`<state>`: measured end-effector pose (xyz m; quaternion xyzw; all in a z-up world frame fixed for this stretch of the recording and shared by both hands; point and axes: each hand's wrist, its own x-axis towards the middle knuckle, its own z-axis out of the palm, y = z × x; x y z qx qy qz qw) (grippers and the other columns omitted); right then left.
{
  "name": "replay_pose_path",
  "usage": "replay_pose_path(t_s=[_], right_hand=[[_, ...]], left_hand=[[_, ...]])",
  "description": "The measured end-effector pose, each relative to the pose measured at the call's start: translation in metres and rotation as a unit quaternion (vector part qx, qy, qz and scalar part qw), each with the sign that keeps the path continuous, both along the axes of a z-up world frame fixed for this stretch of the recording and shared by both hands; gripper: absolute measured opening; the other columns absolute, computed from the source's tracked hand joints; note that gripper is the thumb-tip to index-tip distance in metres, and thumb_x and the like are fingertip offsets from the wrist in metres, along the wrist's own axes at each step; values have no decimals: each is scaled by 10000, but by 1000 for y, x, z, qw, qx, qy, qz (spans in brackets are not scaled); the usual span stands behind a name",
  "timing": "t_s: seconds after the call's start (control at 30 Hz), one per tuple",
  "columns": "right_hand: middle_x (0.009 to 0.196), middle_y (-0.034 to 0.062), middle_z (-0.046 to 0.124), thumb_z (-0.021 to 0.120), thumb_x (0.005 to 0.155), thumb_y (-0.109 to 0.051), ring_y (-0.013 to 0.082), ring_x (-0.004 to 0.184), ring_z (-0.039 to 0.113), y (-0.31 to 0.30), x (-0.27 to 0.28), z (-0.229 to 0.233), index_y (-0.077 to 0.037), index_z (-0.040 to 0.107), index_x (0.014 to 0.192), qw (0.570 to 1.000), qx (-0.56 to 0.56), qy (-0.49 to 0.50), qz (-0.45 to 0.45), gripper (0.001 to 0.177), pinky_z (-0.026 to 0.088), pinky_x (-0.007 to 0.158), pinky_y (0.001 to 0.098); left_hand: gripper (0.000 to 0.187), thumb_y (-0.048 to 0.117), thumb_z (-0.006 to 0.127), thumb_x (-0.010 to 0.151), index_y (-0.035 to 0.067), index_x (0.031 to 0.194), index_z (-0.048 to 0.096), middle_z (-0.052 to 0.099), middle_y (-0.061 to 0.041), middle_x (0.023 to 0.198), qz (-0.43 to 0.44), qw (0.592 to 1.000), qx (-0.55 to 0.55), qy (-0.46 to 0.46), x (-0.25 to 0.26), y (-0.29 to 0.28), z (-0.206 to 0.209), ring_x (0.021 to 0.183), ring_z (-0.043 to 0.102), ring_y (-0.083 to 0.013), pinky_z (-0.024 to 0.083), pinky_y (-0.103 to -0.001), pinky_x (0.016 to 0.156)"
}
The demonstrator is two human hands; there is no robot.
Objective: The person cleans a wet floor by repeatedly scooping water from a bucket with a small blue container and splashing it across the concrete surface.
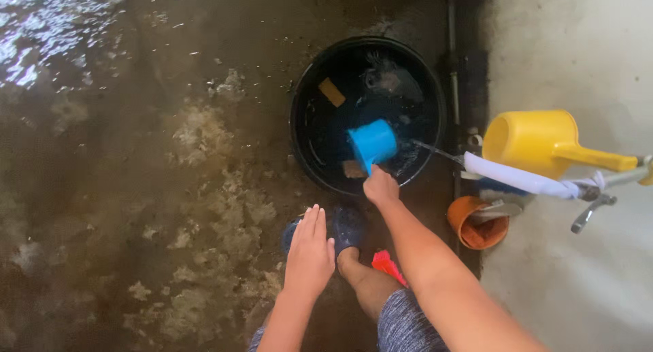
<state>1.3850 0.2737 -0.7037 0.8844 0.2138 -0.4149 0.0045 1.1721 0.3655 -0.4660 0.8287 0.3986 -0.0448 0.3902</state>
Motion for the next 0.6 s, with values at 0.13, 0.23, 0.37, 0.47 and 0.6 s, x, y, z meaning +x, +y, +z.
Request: replay_pose_path(t_s=[0.13, 0.23, 0.37, 0.47, 0.6], right_hand=[[889, 149, 710, 622, 911, -253, 310, 820, 661, -16, 14, 4, -97, 771, 955, 938, 164, 58, -299, 220, 519, 666, 398], [596, 69, 577, 584, 901, -263, 143, 437, 479, -42, 11, 63, -90, 719, 848, 862, 149, 186, -448, 226, 321, 357, 289], [595, 27, 570, 603, 925, -256, 106, 451, 519, -64, -14, 183, -50, 762, 986, 815, 250, 225, -471, 267, 338, 362, 244], [610, 24, 556, 570, 943, -247, 114, 454, 537, -75, -27, 280, -39, 741, 1047, 822, 269, 255, -433, 289, 332, 353, 253], [626, 23, 579, 556, 946, -189, 98, 463, 524, -68, -36, 392, -22, 743, 1059, 848, 305, 275, -334, 275, 335, 374, 237]], left_hand=[[616, 98, 656, 862, -90, 1415, 462, 466, -260, 1493, 31, 999, 5, -8, -15, -6, 23, 1391, 432, -413, 341, -476, 1160], [609, 104, 650, 868, -93, 1413, 461, 467, -267, 1493, 43, 999, 7, -10, -26, -11, 55, 1389, 440, -405, 346, -470, 1156], [585, 130, 650, 884, -74, 1403, 474, 490, -249, 1473, 70, 998, 7, 4, -46, -35, 114, 1383, 446, -388, 348, -467, 1155], [589, 143, 648, 888, -71, 1408, 471, 490, -247, 1471, 99, 995, 17, 4, -62, -61, 163, 1387, 443, -385, 352, -460, 1154], [621, 176, 657, 885, -69, 1415, 446, 470, -246, 1484, 141, 990, 29, 1, -79, -88, 233, 1399, 423, -379, 337, -460, 1162]])
